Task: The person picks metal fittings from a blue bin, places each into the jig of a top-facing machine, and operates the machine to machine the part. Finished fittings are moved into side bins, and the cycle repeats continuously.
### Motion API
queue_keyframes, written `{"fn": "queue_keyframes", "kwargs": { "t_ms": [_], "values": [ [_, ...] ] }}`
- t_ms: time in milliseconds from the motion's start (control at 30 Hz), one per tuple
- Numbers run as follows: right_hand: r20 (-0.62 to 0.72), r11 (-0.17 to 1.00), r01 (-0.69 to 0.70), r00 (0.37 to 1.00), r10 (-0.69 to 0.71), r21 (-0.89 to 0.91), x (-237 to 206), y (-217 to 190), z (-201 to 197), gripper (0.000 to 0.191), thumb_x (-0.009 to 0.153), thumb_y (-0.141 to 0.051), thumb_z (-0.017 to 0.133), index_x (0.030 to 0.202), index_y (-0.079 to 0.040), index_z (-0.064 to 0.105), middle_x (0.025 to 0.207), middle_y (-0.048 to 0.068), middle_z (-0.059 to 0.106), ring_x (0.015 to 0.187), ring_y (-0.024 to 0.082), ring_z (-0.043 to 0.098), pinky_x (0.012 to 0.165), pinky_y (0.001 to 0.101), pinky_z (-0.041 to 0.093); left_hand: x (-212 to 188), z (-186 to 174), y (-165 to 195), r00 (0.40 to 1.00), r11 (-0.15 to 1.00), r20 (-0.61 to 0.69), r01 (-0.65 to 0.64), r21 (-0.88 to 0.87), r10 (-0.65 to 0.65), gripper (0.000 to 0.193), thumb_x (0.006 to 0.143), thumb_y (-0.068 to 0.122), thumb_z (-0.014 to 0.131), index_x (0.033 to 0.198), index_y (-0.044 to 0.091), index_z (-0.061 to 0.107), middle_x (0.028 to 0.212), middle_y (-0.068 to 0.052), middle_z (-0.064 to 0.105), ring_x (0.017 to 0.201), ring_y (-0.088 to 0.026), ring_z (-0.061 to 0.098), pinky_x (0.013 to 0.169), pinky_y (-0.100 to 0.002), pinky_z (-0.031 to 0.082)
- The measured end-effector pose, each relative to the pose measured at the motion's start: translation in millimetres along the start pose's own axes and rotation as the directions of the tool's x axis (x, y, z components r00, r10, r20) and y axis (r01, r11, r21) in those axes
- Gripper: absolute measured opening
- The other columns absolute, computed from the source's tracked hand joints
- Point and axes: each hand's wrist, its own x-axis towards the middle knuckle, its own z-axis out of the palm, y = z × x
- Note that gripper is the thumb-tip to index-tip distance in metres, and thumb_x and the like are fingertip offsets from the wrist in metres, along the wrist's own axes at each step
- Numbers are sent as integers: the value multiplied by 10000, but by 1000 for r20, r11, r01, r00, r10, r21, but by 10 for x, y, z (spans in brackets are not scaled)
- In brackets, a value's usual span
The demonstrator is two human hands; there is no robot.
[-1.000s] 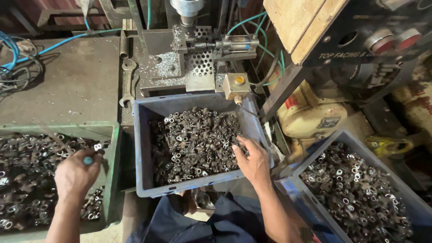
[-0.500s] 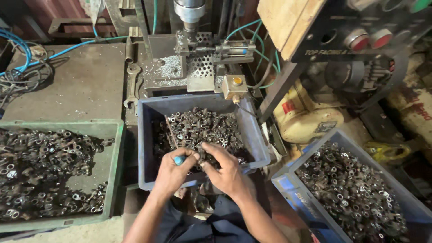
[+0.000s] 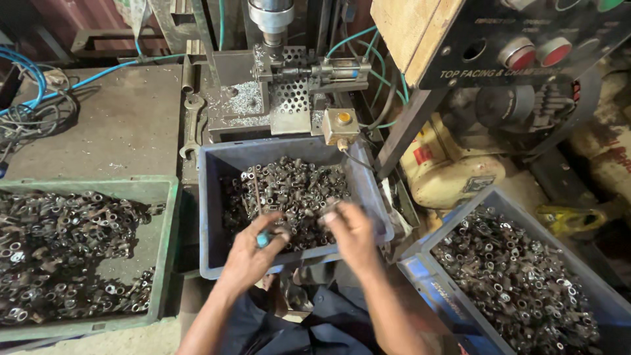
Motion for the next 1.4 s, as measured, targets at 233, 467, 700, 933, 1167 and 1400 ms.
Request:
{"fn": "queue_keyframes", "kwargs": {
  "t_ms": [233,467,700,933,1167,1400],
  "values": [
    [-254,982,77,967,-31,174,481,523,-791,284,932,47,660,1215,24,664,1048,41,706,924,110,669,848,269,554,47,-254,-21,962,943,-151,256,212,-227,983,773,57,654,1598,120,122,1061,-113,778,892,-402,738,800,-463,569],
    [-208,997,81,975,-76,13,467,746,-806,325,955,33,659,1279,20,637,1058,33,693,926,80,639,832,231,521,332,-239,-5,986,971,-137,126,203,-99,712,797,46,644,1480,97,452,1058,-136,783,962,-350,768,837,-416,582],
    [-200,987,102,977,-75,127,468,675,-860,257,975,14,644,1229,30,605,1059,79,724,929,116,694,863,267,573,1339,-603,405,956,750,-132,-114,651,260,266,904,190,743,1141,68,754,878,-196,745,752,-372,732,681,-455,578],
    [-214,991,65,976,-39,116,497,687,-897,224,976,-25,656,1191,21,613,1033,83,724,891,120,700,843,273,579,2319,-817,1079,944,362,25,-151,920,329,265,831,195,734,1090,208,792,757,-165,731,675,-340,726,621,-447,571],
    [-192,995,32,981,-14,91,509,694,-940,172,986,-44,666,1142,23,636,990,75,732,889,114,706,839,253,567,2790,-560,1228,965,129,120,-153,980,235,153,843,155,653,777,98,778,793,-192,744,764,-346,750,657,-444,583],
    [-189,995,12,982,7,96,505,698,-964,177,989,-57,669,1147,21,653,986,78,744,888,115,705,842,255,555,2930,-481,1213,968,134,121,-153,979,218,160,852,142,643,802,81,783,838,-199,756,825,-358,752,694,-459,582]
  ]
}}
